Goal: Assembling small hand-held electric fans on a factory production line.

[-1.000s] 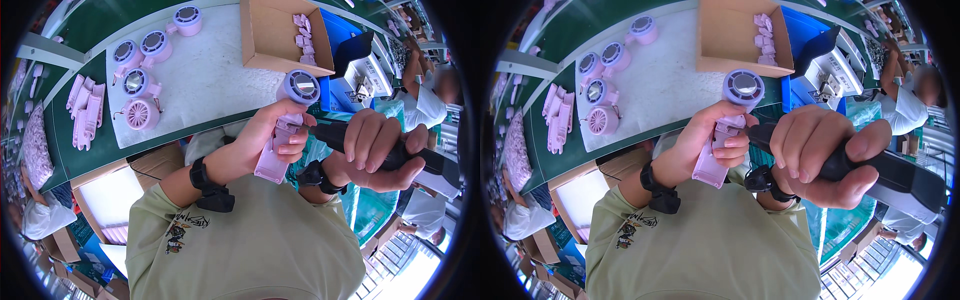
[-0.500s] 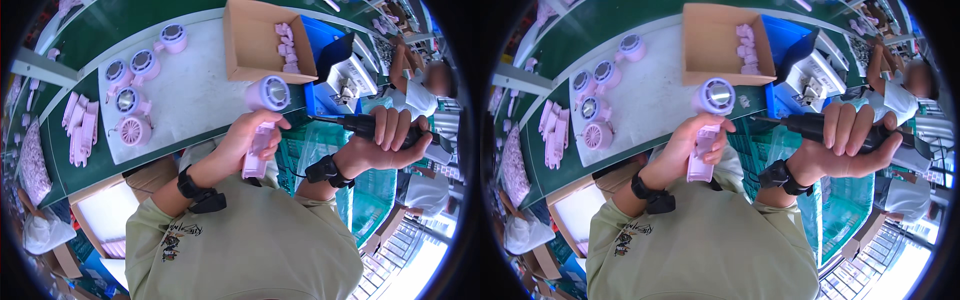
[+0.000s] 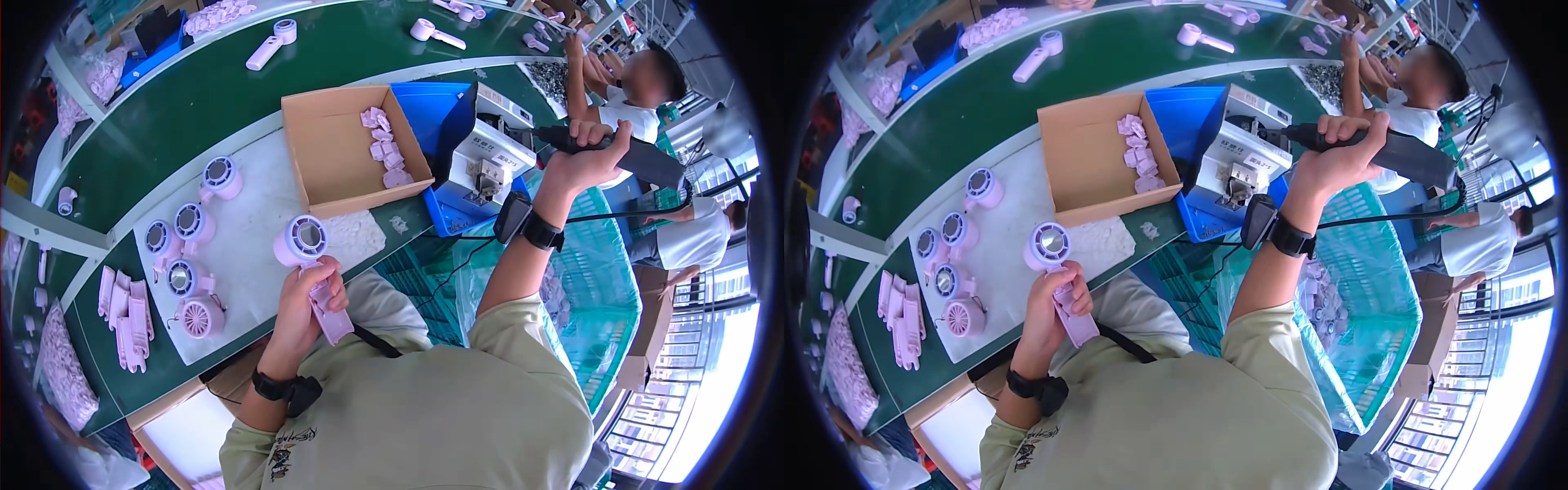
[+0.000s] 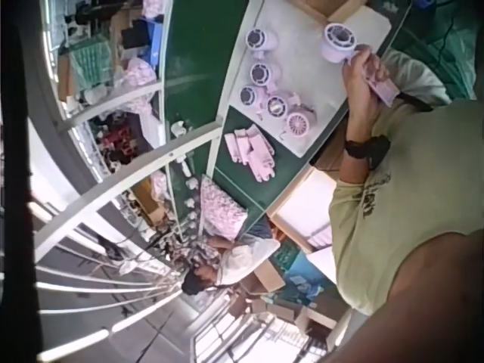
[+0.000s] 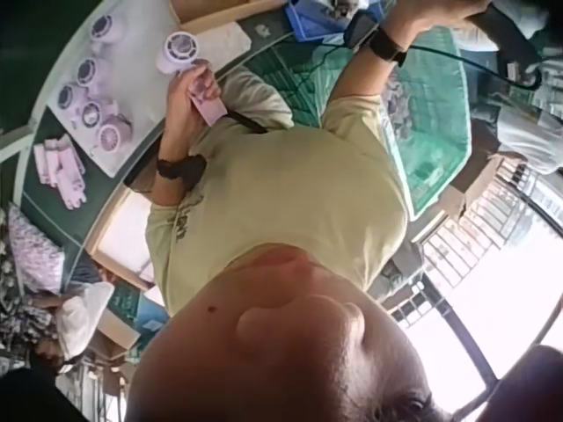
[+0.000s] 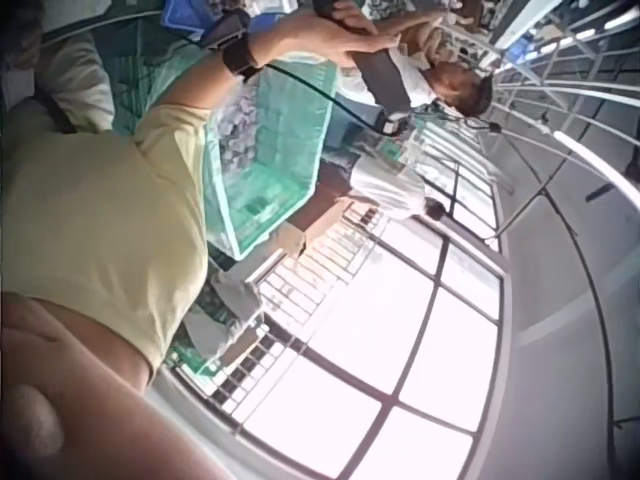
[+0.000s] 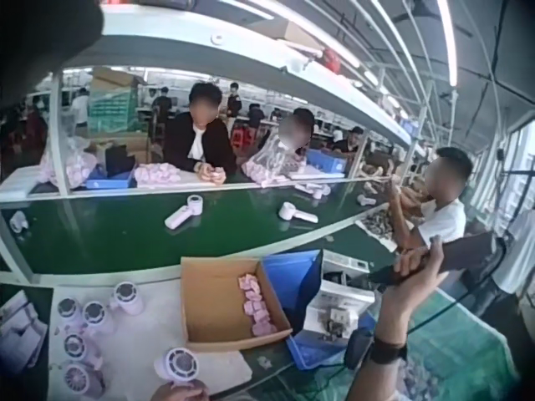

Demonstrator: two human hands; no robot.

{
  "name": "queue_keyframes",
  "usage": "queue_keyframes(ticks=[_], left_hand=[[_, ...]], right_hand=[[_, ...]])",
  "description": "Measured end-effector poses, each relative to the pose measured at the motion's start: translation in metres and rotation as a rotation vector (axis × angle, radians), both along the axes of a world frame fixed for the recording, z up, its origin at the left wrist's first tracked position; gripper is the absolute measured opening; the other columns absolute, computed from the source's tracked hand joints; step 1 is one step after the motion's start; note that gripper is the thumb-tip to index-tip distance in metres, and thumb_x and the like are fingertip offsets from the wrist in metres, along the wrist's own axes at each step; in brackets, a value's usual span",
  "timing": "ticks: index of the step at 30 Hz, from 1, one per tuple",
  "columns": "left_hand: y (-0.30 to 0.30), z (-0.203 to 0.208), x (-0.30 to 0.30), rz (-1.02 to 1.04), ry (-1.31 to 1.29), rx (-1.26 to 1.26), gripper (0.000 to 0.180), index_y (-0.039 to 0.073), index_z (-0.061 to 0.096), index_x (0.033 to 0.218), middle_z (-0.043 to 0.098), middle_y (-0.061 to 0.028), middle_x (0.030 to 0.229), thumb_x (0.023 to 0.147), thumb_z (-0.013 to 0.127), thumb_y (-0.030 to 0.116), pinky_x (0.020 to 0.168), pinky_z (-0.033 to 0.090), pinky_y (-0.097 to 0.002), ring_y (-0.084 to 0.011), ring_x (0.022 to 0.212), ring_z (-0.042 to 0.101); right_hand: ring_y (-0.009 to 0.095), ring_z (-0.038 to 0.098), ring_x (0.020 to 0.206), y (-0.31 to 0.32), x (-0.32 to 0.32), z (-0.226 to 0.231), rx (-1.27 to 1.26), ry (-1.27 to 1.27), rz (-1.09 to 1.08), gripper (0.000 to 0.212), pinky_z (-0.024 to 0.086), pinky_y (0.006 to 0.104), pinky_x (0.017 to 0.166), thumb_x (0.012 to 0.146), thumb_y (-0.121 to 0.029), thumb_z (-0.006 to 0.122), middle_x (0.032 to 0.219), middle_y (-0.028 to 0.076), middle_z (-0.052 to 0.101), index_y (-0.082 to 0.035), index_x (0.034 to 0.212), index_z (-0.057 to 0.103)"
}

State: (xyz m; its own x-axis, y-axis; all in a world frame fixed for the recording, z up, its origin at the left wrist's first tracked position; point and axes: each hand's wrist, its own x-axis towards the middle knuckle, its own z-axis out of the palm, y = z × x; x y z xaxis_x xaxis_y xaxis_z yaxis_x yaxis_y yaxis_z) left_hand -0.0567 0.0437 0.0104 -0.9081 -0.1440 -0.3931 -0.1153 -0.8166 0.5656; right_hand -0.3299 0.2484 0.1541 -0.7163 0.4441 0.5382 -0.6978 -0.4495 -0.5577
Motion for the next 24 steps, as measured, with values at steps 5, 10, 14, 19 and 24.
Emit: queue_keyframes(ticks=[5,10,14,19,24], left_hand=[[0.0,0.005,-0.006,-0.037,0.027,0.016,0.019,0.001,0.053,0.095,0.05,-0.0043,0.067,0.09,0.056,0.02,0.055,0.037,-0.0278,-0.0132,0.055,0.046],[0.0,0.003,-0.005,-0.052,0.01,-0.032,0.021,0.001,0.054,0.095,0.05,-0.004,0.066,0.09,0.056,0.021,0.055,0.038,-0.028,-0.0129,0.054,0.047],[0.003,0.0,-0.001,-0.055,0.001,-0.031,0.021,0.001,0.054,0.095,0.05,-0.004,0.066,0.09,0.056,0.022,0.055,0.038,-0.0279,-0.0128,0.054,0.048],[0.001,-0.002,-0.002,-0.026,-0.033,-0.063,0.02,0.001,0.054,0.094,0.048,-0.005,0.063,0.089,0.054,0.021,0.051,0.035,-0.028,-0.0141,0.05,0.044],[-0.002,-0.008,-0.006,-0.004,-0.018,-0.049,0.019,0.002,0.054,0.094,0.047,-0.0048,0.062,0.09,0.053,0.02,0.051,0.035,-0.0279,-0.014,0.05,0.044]], right_hand=[[0.01,0.034,0.047,-0.001,0.003,0.0,0.002,0.03,0.078,0.036,0.029,0.026,0.048,0.09,-0.028,0.059,0.053,-0.003,0.033,-0.011,0.063,0.042],[0.011,0.036,0.046,-0.008,-0.02,-0.01,0.073,0.131,0.0,0.036,0.031,0.0268,0.047,0.09,-0.027,0.06,0.053,-0.002,0.037,-0.01,0.063,0.044],[0.012,0.038,0.044,-0.017,-0.039,-0.022,0.269,0.077,-0.107,0.038,0.033,0.0278,0.046,0.091,-0.025,0.061,0.053,0.0,0.04,-0.009,0.062,0.043],[0.012,0.04,0.043,0.014,-0.026,-0.013,0.161,0.1,-0.112,0.031,0.036,0.0292,0.045,0.091,-0.021,0.061,0.051,0.001,0.041,-0.007,0.068,0.047],[0.011,0.038,0.041,0.021,0.01,-0.022,0.191,0.075,0.126,0.022,0.035,0.0288,0.043,0.093,-0.018,0.06,0.05,0.001,0.04,-0.004,0.078,0.051]])
